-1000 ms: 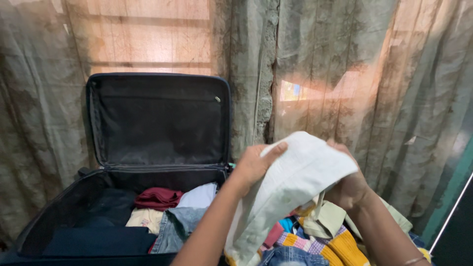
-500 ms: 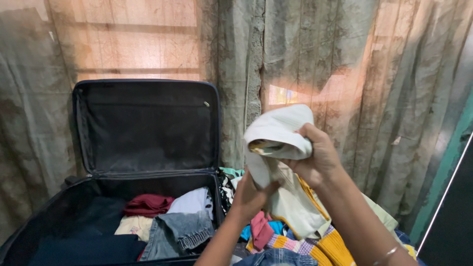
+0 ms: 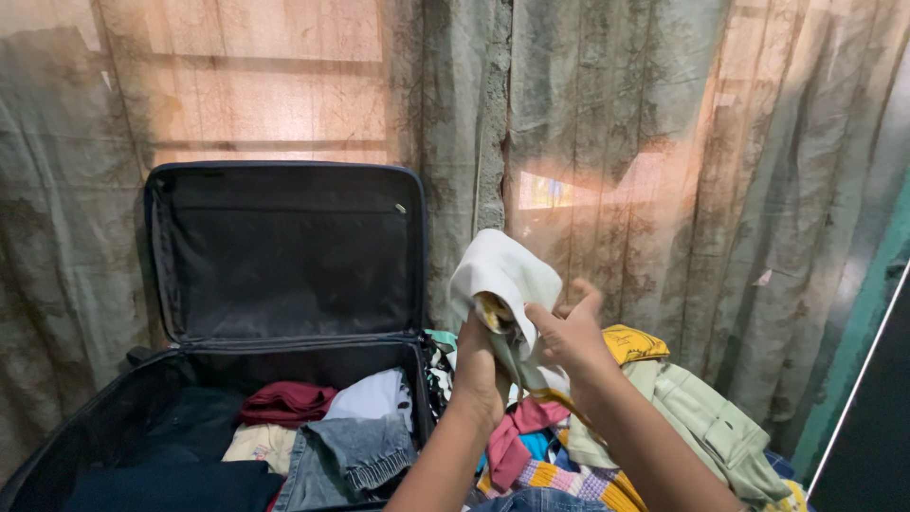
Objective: The person packs a suitcase by folding and placing various items of clothing, including jeans and shirts, into the main compartment.
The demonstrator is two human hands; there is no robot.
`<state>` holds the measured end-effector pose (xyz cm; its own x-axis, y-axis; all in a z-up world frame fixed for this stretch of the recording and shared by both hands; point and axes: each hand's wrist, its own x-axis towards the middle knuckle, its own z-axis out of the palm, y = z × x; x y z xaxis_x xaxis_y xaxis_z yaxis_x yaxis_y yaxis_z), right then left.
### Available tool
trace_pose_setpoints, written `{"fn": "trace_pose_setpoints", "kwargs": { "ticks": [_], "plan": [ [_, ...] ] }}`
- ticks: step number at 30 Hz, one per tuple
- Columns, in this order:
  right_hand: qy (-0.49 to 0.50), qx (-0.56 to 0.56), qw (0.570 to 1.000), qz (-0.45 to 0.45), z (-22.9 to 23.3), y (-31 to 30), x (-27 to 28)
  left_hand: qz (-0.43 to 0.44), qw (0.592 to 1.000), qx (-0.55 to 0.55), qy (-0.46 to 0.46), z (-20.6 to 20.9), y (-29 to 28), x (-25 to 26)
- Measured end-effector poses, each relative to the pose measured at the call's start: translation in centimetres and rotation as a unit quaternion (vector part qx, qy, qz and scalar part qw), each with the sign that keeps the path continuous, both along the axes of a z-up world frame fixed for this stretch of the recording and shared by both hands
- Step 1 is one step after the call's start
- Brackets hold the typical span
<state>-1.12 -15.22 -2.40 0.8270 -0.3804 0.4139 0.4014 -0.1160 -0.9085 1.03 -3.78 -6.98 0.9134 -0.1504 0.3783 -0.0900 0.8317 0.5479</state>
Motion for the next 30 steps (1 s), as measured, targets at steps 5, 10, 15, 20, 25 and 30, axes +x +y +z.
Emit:
{"fn": "trace_pose_setpoints", "kwargs": {
  "ticks": [5,10,15,20,25,30],
  "plan": [
    [0.144,0.048,0.981,0.118,3.0,-1.2,-1.8,0.219,0.922,0.291,-0.132,-0.4,0.2,1.6],
    [0.219,0.057,0.954,0.195,4.7,-3.2,-3.6,0.158,0.872,0.422,-0.189,1.2,2.1,-0.5],
    [0.117,0.104,0.981,0.118,2.0,-4.4,-1.3,-0.048,0.964,0.242,-0.094,0.8,1.4,-0.4],
    [0.07,0.274,0.923,0.261,-0.3,-4.7,-0.6,-0.192,0.967,0.158,0.057,1.6,1.9,-0.8],
    [0.104,0.27,0.923,0.253,-2.3,-4.9,-0.6,-0.136,0.983,0.123,0.033,1.8,1.4,-0.1],
    [0.141,0.148,0.94,0.273,-0.9,-7.2,-1.6,-0.079,0.989,0.125,-0.008,1.6,0.8,-0.5]
  ]
}}
